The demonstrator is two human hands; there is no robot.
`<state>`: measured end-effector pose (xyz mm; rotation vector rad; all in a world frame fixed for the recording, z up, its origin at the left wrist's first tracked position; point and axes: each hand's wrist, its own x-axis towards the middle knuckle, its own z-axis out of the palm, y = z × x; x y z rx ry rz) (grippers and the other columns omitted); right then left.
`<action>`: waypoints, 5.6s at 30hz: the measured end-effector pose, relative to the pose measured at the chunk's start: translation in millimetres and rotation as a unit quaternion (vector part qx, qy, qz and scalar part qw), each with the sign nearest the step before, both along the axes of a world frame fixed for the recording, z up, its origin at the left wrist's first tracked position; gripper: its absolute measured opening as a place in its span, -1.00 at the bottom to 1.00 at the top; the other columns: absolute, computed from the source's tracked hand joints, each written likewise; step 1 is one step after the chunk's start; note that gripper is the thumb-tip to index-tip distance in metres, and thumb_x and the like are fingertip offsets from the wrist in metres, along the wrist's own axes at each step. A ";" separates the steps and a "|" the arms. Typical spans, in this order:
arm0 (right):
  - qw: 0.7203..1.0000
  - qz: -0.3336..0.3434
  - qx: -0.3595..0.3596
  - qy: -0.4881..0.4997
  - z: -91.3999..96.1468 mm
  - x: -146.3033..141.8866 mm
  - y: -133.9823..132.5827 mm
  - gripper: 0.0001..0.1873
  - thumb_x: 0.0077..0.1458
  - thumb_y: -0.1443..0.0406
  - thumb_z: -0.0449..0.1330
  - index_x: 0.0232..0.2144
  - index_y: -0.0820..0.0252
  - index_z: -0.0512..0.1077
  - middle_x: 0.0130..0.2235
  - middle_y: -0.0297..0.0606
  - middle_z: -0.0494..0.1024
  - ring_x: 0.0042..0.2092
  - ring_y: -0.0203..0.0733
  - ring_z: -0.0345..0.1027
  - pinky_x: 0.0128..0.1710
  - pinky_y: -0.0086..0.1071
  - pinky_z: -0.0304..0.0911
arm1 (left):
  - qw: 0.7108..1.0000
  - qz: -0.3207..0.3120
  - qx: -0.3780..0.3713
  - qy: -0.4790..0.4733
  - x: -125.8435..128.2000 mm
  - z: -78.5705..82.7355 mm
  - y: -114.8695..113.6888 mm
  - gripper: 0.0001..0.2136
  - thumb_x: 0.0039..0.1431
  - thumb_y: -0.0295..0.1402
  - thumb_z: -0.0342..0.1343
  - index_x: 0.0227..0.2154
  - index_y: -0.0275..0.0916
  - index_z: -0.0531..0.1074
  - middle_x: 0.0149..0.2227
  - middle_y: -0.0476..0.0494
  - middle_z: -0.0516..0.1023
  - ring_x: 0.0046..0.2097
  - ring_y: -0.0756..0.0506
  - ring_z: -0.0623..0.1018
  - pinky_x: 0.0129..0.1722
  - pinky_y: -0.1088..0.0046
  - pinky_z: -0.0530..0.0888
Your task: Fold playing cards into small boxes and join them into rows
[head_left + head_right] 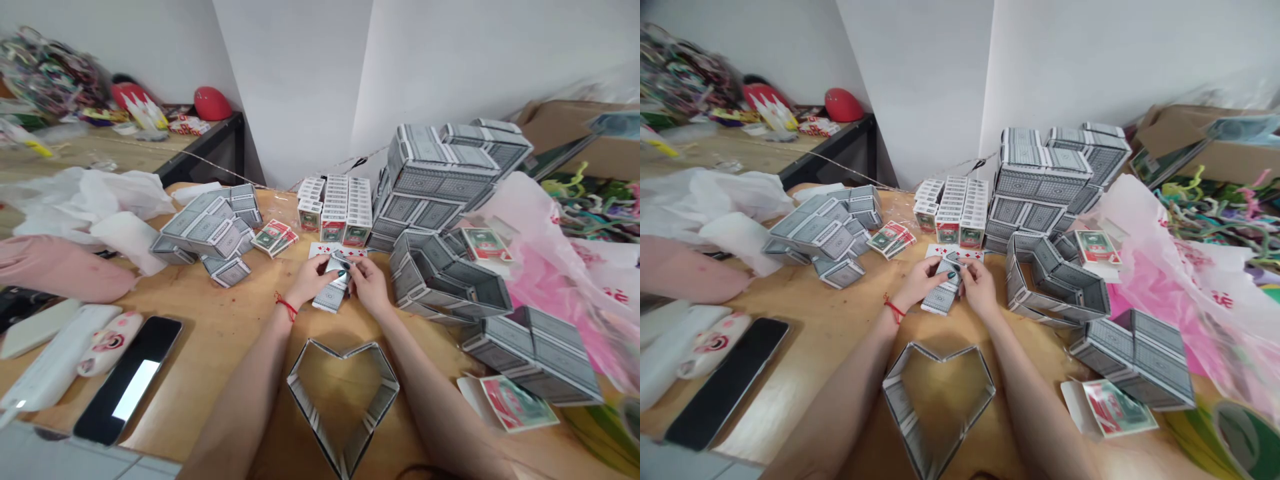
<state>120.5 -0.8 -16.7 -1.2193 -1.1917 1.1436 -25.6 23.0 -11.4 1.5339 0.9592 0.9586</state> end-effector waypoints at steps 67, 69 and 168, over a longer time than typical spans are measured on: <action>0.879 -0.081 0.123 -0.453 -14.7 15.9 5.2 -0.44 -0.06 0.16 0.13 0.02 0.17 0.22 -0.04 -0.08 0.39 -0.03 0.06 0.13 -0.13 -0.13 0.02 | 0.950 0.311 -0.007 -0.022 -4.6 -13.3 14.0 -0.80 0.11 -0.24 -0.10 -0.34 -0.26 0.31 -0.34 -0.07 0.42 -0.31 -0.01 0.40 -0.31 0.52 0.32; 0.879 -0.085 0.117 -0.454 -15.2 16.1 5.5 -0.45 -0.07 0.17 0.14 0.01 0.19 0.24 -0.07 -0.07 0.40 -0.04 0.06 0.13 -0.12 -0.12 0.02 | 0.954 0.299 0.009 0.001 -4.3 -12.4 13.2 -0.79 0.11 -0.24 -0.10 -0.32 -0.26 0.32 -0.33 -0.09 0.43 -0.30 -0.02 0.40 -0.30 0.51 0.32; 0.983 0.167 -0.057 0.057 -8.4 16.1 4.7 -0.72 0.03 0.06 0.04 -0.43 0.10 0.09 -0.65 -0.56 0.08 -0.69 -0.45 -0.03 -0.73 -0.55 -0.05 | 0.972 0.073 -0.205 -0.089 -7.5 5.3 -1.8 -0.68 0.07 -0.22 -0.03 -0.09 -0.11 0.18 -0.56 0.03 0.44 -0.57 -0.03 0.47 -0.53 0.35 0.47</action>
